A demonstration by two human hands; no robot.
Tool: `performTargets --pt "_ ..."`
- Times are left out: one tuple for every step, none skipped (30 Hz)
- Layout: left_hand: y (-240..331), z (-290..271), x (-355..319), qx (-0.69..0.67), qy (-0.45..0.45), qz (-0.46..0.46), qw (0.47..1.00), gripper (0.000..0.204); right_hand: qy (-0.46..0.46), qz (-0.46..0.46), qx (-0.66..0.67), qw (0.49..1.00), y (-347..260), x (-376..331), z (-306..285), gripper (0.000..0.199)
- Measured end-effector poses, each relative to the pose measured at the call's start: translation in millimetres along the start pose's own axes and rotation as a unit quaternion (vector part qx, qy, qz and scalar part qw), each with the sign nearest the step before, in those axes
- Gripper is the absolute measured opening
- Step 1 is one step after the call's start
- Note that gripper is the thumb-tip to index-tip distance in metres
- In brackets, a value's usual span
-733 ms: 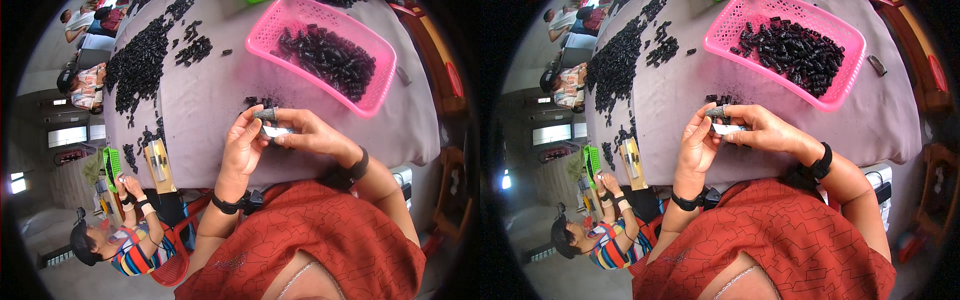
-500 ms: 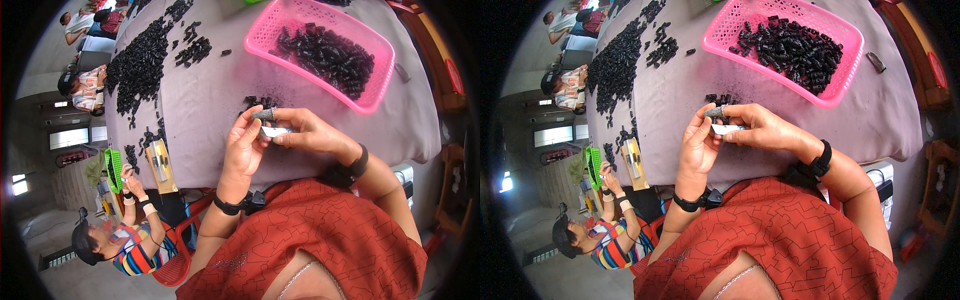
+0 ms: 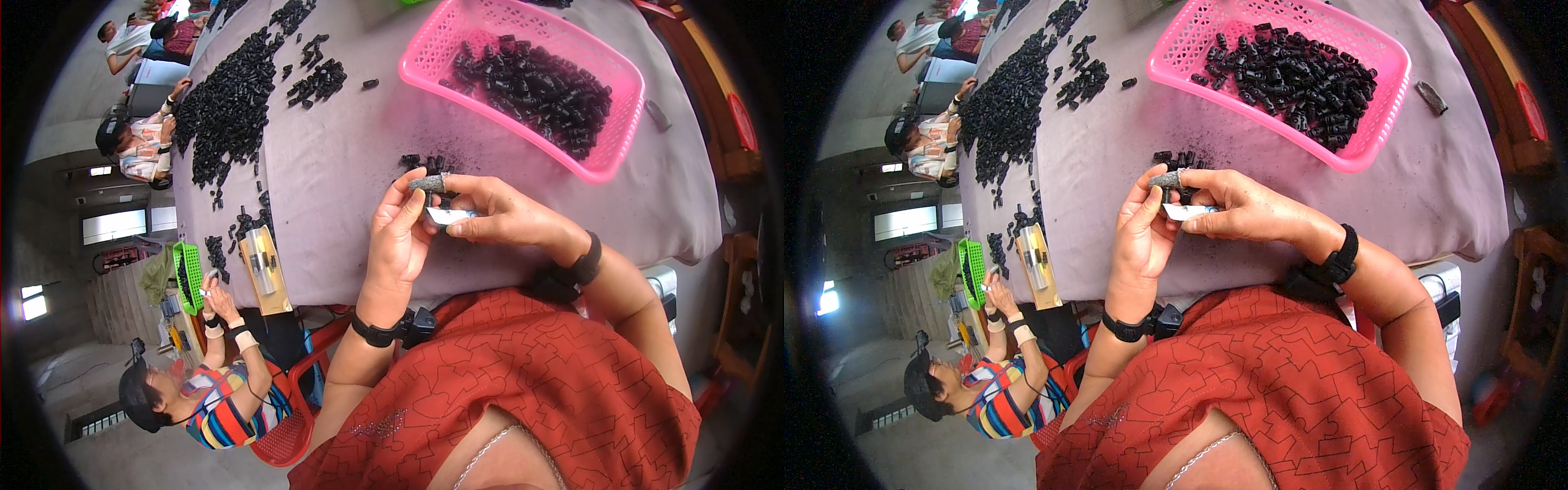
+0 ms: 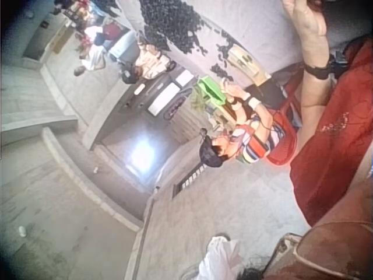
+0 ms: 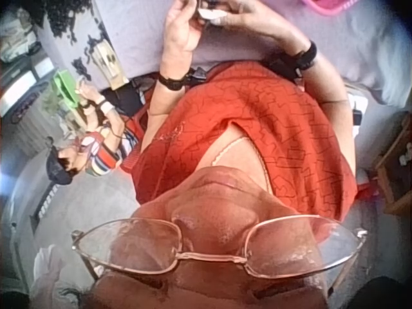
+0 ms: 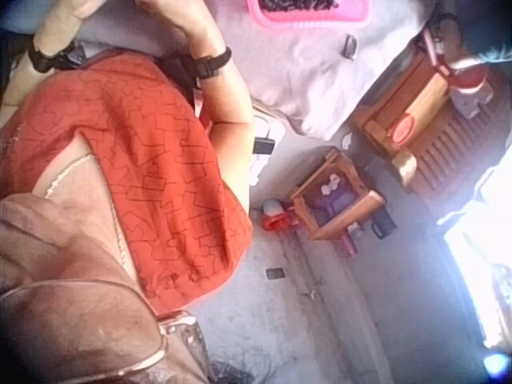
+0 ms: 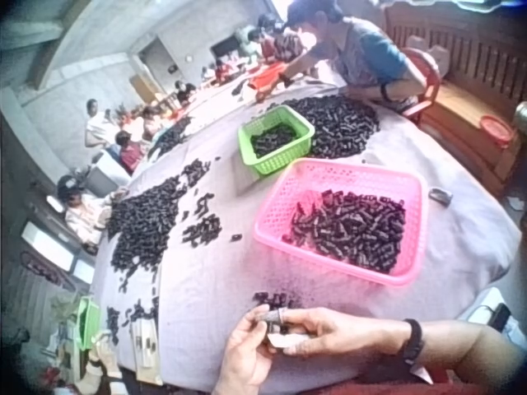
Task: Manually assemble small black plastic components used in shoe manufacturing by fitting pieces together.
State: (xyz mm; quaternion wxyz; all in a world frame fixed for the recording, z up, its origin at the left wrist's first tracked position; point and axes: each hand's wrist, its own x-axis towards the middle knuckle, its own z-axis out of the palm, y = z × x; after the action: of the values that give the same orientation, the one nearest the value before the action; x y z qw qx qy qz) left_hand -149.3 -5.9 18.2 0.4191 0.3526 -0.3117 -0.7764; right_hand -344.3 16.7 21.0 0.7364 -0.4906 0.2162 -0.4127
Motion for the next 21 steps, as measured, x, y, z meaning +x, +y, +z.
performTargets --pt "0 1 -1 0.0 0.0 0.0 1.0 0.03 0.007 0.01 0.004 1.0 -2 -1 1 0.043" --pt "0 3 -2 0.006 0.01 -0.001 1.0 0.03 0.013 0.02 0.009 1.0 -4 -1 1 0.042" --pt "0 4 -2 0.012 0.02 -0.002 1.0 0.03 0.013 0.021 0.009 1.0 -3 -1 1 0.042" --pt "1 5 -3 0.012 0.02 -0.002 1.0 0.03 0.013 0.029 0.014 0.999 -3 -1 0 0.041" --pt "2 6 -3 0.003 0.025 -0.004 1.0 0.029 0.014 0.036 0.019 0.999 -2 -1 -1 0.039" --pt "2 7 -4 -0.006 0.03 -0.007 1.0 0.028 0.014 0.037 0.019 0.999 0 -1 -3 0.039" --pt "1 7 -4 -0.006 0.03 -0.007 1.0 0.028 0.014 0.041 0.02 0.999 3 -1 -7 0.038" --pt "1 7 -4 -0.004 0.028 -0.01 1.0 0.028 0.014 0.046 0.021 0.999 5 0 -8 0.036" --pt "1 6 -4 -0.001 0.027 -0.013 1.0 0.028 0.014 0.046 0.021 0.999 3 0 -7 0.036" --pt "1 5 -4 -0.001 0.027 -0.012 1.0 0.028 0.02 0.047 0.024 0.998 0 1 -4 0.036" --pt "1 4 -4 -0.004 0.03 -0.013 0.999 0.029 0.027 0.048 0.026 0.998 -2 1 -3 0.035" --pt "1 3 -3 -0.006 0.032 -0.014 0.999 0.029 0.026 0.047 0.026 0.998 -1 1 -3 0.035" --pt "2 2 -3 -0.006 0.033 -0.013 0.999 0.029 0.03 0.049 0.02 0.998 1 1 -4 0.041" --pt "4 0 -1 -0.015 0.032 -0.019 0.999 0.03 0.034 0.051 0.014 0.998 2 1 -6 0.048" --pt "7 -1 -1 -0.025 0.032 -0.025 0.999 0.03 0.034 0.05 0.014 0.998 2 1 -6 0.048" --pt "10 -2 0 -0.024 0.032 -0.024 0.999 0.03 0.054 0.04 0.023 0.997 2 2 -7 0.047" --pt "13 -1 -1 -0.014 0.055 -0.015 0.998 0.029 0.076 0.029 0.033 0.996 2 2 -8 0.046" --pt "17 0 -1 -0.005 0.077 -0.006 0.997 0.028 0.101 0.03 0.022 0.994 1 2 -10 0.045" --pt "20 2 0 -0.004 0.076 -0.006 0.997 0.028 0.128 0.031 0.01 0.991 0 3 -12 0.043" --pt "23 3 0 0.008 0.071 0.001 0.997 0.026 0.139 0.028 0.0 0.99 -1 3 -13 0.042" --pt "26 4 2 0.02 0.064 0.009 0.998 0.023 0.151 0.024 -0.011 0.988 -3 2 -14 0.041"
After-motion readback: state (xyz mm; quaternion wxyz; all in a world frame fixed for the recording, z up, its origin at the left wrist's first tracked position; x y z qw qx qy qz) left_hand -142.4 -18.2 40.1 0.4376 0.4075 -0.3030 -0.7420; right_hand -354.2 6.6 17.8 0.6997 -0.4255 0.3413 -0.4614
